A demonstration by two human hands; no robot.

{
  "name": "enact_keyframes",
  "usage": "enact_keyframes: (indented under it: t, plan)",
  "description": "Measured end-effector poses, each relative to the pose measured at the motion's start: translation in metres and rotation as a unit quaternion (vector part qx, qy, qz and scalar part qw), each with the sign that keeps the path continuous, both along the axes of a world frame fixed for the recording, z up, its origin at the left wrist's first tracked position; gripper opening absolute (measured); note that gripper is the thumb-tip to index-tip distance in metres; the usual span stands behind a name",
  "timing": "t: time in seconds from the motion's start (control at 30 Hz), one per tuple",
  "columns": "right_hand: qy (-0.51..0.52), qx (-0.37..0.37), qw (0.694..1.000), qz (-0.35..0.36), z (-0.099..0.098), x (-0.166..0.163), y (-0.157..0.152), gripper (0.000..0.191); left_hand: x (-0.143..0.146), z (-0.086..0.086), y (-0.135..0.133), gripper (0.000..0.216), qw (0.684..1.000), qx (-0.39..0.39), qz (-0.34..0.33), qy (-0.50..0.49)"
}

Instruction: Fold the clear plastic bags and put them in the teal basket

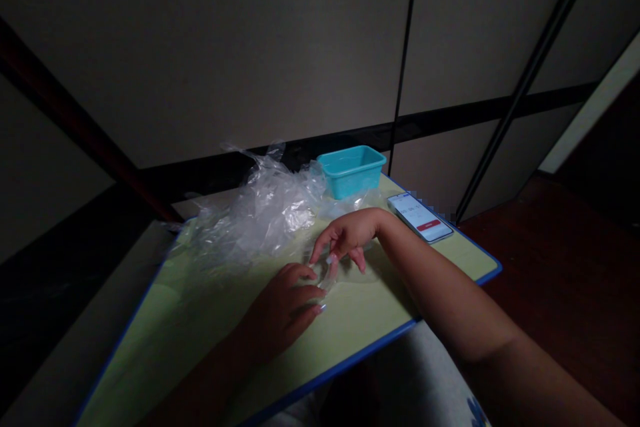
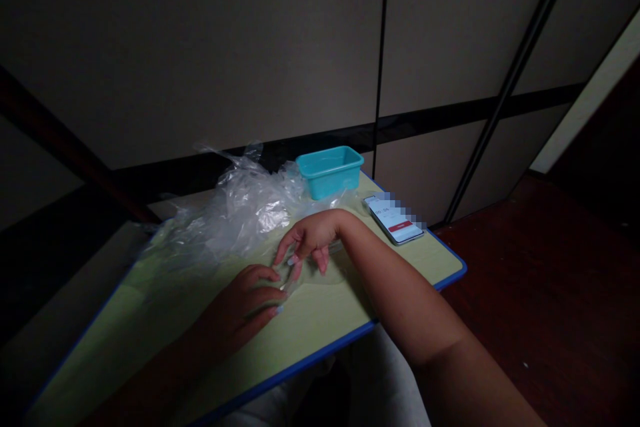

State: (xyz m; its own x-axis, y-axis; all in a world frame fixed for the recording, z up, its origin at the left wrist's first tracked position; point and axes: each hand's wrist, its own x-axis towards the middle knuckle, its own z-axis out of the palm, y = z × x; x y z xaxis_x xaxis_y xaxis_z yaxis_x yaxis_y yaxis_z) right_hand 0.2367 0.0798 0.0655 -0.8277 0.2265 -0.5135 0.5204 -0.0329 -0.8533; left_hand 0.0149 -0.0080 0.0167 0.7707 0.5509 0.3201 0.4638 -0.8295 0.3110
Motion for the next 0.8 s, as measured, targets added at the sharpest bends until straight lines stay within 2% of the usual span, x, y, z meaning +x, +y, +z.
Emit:
enact_keyframes:
  t: [0.2, 0.33, 0.47, 0.63, 0.8]
  plan:
    - [0.036, -0.005, 0.999, -0.021, -0.0041, 0.0017, 0.0021, 0.059, 0.0021, 0.0045, -0.0014, 0.02, 1.0, -0.003, 0.011, -0.009]
    - [0.044, 0.019, 0.998, -0.028, -0.0057, 0.0016, 0.0031, 0.058, 0.0018, 0.0022, -0.0003, 0.022, 1.0, -0.01, 0.01, -0.006]
    - [0.015, 0.098, 0.993, -0.058, -0.0078, -0.0003, 0.0044, 0.05, 0.0009, 0.001, -0.0001, 0.023, 1.0, -0.015, 0.01, 0.001]
    - [-0.098, 0.226, 0.966, -0.082, -0.0094, -0.0022, 0.0061, 0.033, -0.0003, -0.0007, -0.0003, 0.028, 1.0, -0.017, 0.003, 0.02]
    - [-0.147, 0.263, 0.952, -0.054, -0.0094, -0.0037, 0.0066, 0.027, -0.0005, -0.0023, 0.0012, 0.034, 0.999, -0.007, 0.003, 0.031]
